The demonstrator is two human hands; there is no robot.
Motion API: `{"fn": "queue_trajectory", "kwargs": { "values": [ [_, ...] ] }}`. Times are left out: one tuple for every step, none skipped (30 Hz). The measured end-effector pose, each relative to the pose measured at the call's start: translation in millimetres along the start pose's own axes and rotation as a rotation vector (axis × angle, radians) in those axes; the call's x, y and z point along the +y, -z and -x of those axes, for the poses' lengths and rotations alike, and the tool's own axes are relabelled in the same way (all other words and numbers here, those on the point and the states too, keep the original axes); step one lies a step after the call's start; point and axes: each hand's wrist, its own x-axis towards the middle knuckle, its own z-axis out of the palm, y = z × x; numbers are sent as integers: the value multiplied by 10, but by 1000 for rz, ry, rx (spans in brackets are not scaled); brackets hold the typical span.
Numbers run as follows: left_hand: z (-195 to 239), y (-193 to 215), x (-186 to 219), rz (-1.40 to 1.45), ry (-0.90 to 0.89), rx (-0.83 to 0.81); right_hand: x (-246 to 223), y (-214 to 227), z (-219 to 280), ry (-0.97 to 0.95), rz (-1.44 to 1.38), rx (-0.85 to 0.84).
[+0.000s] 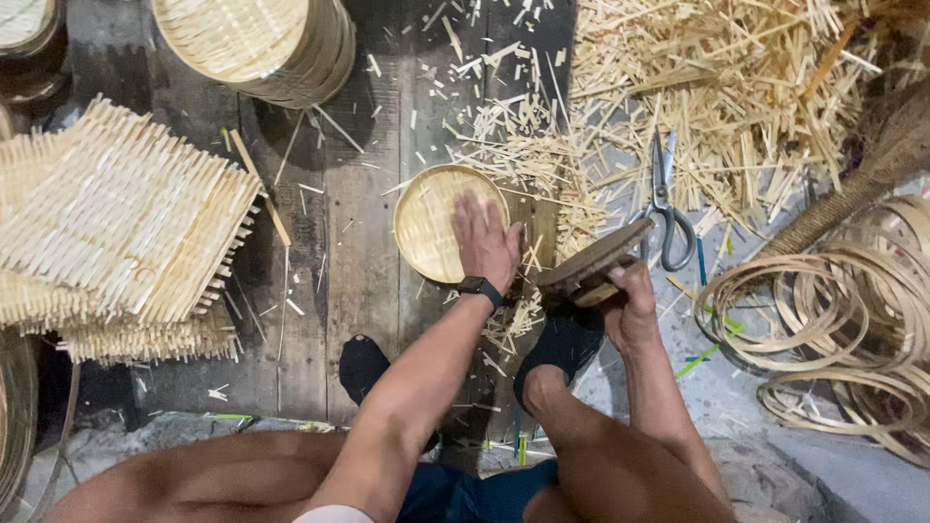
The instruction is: The person repeatedly picks up rectangular bamboo mats, places a circular wooden block on top, and trims the excess bamboo strips around the block using shears. The trimmed mats are set aside, and the process is repeated with new mats.
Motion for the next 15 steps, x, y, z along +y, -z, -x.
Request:
{"fn": "queue_trajectory", "kwargs": {
  "values": [
    [49,-6,-67,-15,-65,22,-13,-15,30,-14,14,17],
    [89,8,-149,-31,-131,44,-23,-31,59,-28,29,35],
    [99,36,-225,-47,-195,71,-41,-46,60,-39,46,48],
    [108,102,-317,-65,-279,72,-47,-63,57,-30,65,55],
    [121,209,-430,-86,-357,75,-46,-78,46,-23,86,58],
    [112,340,-536,-107,-435,77,-40,-88,33,-17,107,61],
    [44,487,-636,-115,-565,99,-45,-83,33,-20,107,24],
    [-96,654,-731,-123,-696,120,-63,-65,26,-24,107,-13],
    [-257,840,-811,-131,-831,137,-65,-51,30,-24,104,-45],
    [-427,1088,-924,-106,-876,151,-54,-42,42,-34,117,-9],
    [-654,1343,-1017,-80,-923,167,-51,-30,58,-40,131,27],
    [-889,1496,-998,-163,-757,104,-49,-19,65,-46,145,64],
    [-1059,1809,-1122,-145,-707,242,-48,-7,69,-47,143,47],
    [-1297,2052,-1179,-236,-705,345,-55,12,68,-48,141,30],
    [-1426,2279,-1246,-267,-601,376,-38,22,77,-48,135,16]
  ]
}}
